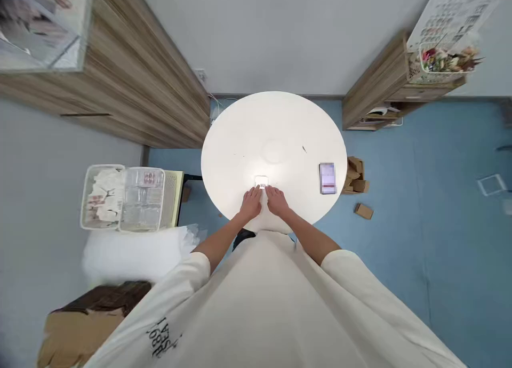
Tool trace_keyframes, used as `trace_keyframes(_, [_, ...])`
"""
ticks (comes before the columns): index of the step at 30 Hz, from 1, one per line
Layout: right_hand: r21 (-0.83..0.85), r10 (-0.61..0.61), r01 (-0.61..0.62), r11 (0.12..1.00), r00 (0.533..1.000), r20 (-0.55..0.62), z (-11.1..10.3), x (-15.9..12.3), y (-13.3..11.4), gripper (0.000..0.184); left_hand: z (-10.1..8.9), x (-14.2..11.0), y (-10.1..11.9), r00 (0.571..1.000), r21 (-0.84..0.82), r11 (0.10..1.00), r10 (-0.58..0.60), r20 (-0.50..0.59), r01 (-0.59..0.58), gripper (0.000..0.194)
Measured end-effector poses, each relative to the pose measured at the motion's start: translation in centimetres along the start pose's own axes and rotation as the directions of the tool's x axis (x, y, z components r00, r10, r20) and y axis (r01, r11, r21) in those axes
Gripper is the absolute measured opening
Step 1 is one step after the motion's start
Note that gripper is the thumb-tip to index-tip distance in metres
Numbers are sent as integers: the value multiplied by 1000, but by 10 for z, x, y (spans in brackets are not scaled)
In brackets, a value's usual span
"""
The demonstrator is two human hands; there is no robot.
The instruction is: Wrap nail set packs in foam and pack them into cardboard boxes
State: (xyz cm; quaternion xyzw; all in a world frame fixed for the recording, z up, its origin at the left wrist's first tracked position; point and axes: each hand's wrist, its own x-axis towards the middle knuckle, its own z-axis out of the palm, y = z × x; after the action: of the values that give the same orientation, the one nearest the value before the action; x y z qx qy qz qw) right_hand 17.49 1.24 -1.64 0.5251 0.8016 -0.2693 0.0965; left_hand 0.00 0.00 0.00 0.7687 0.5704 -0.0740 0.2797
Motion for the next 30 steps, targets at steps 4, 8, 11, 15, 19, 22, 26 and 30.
trace_keyframes(4, [-18,-20,21,1000,998,54,-9,14,-17,74,-4,-5,-22,1000,-31,999,-29,-3,29,74])
trace_keyframes(8, [-1,13,-12,1000,994,108,-13,32,-47,76,-10,-12,-48,999,-63,997,-46,5,46,79])
trace_keyframes(11, [22,56,-60,998,988,144,-14,42,-71,81,-13,-18,-68,999,-77,997,-25,21,27,83])
trace_keyframes(15, [65,123,-136,989,978,169,-15,45,-93,89,-13,-27,-91,998,-73,996,47,36,-44,87])
trace_keyframes(19, [139,185,-221,965,955,232,-14,32,-107,92,-8,-44,-111,994,-75,993,92,61,-87,93])
trace_keyframes(22, [177,243,-296,939,932,268,-8,14,-119,91,-8,-60,-126,990,-72,993,103,99,-96,94])
trace_keyframes(26, [202,307,-373,906,905,294,4,-10,-132,89,-12,-82,-141,987,-44,993,110,117,-105,87])
trace_keyframes(30, [187,310,-380,906,896,320,11,-29,-138,82,-11,-112,-151,995,-44,998,37,94,-33,80])
